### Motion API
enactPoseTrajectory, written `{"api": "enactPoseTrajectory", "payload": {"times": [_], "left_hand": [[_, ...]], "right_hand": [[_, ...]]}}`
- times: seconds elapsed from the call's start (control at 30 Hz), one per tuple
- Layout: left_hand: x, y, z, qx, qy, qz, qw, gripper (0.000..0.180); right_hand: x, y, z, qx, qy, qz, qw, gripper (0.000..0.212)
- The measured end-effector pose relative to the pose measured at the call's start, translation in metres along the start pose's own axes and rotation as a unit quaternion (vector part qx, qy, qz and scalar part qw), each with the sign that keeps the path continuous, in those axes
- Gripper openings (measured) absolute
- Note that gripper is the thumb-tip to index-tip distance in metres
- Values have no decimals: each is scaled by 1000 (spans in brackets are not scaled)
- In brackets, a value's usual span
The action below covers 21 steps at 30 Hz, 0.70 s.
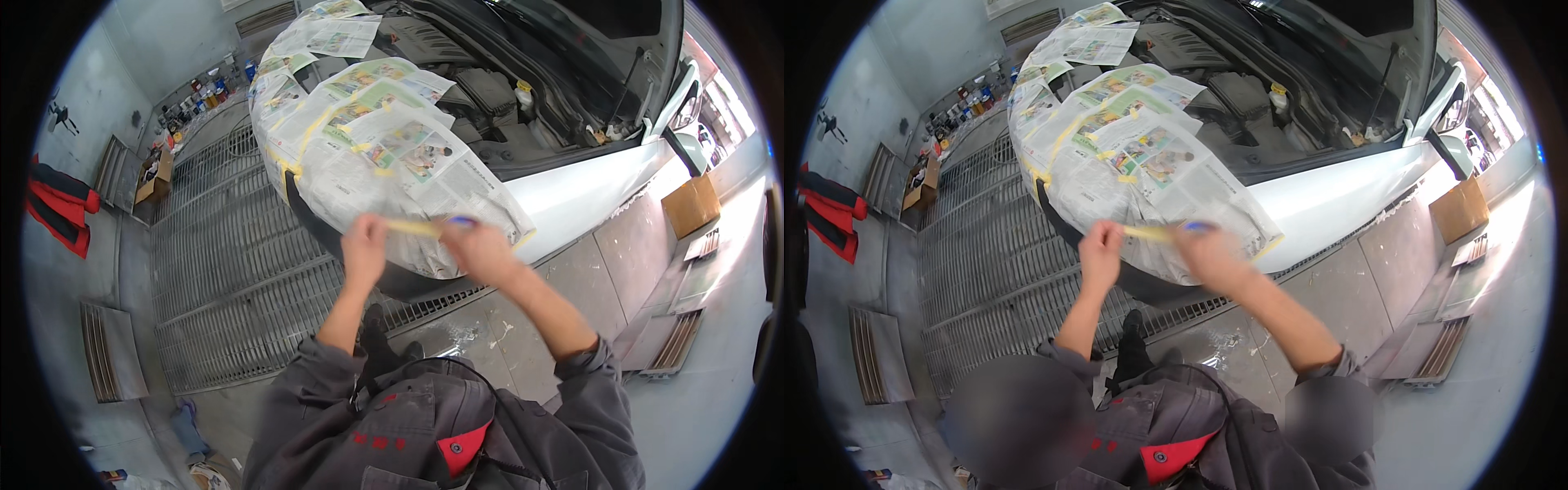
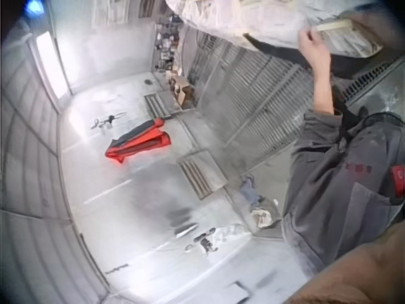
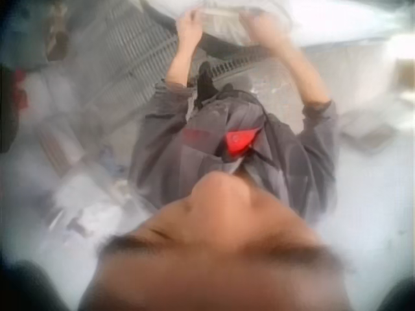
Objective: The person tapes newspaper sheets over the front bumper of a white car using masking tape. They smooth the paper and apply tape along the edges to secure the coverage.
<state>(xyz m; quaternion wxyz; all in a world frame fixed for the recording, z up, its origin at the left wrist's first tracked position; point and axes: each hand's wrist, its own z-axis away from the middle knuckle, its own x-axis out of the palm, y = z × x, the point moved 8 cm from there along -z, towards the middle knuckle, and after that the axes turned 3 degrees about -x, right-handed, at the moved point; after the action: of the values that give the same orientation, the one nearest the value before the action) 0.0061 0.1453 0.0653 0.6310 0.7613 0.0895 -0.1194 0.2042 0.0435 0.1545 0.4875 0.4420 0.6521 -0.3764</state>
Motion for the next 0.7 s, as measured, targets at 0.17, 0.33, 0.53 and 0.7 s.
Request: {"api": "enactPoseTrajectory", "payload": {"times": [0.17,0.33,0.53,0.7], "left_hand": [[-6,-22,-49,-6,53,-90,995,20],[21,-36,-52,33,30,-217,975,22],[17,-31,-54,91,18,-225,970,27],[77,45,-11,299,-44,-144,942,49]], "right_hand": [[-18,49,-72,0,19,118,993,7],[12,70,-95,35,-31,152,987,11],[30,84,-87,64,-48,131,988,9],[30,84,-76,35,25,107,993,4]]}}
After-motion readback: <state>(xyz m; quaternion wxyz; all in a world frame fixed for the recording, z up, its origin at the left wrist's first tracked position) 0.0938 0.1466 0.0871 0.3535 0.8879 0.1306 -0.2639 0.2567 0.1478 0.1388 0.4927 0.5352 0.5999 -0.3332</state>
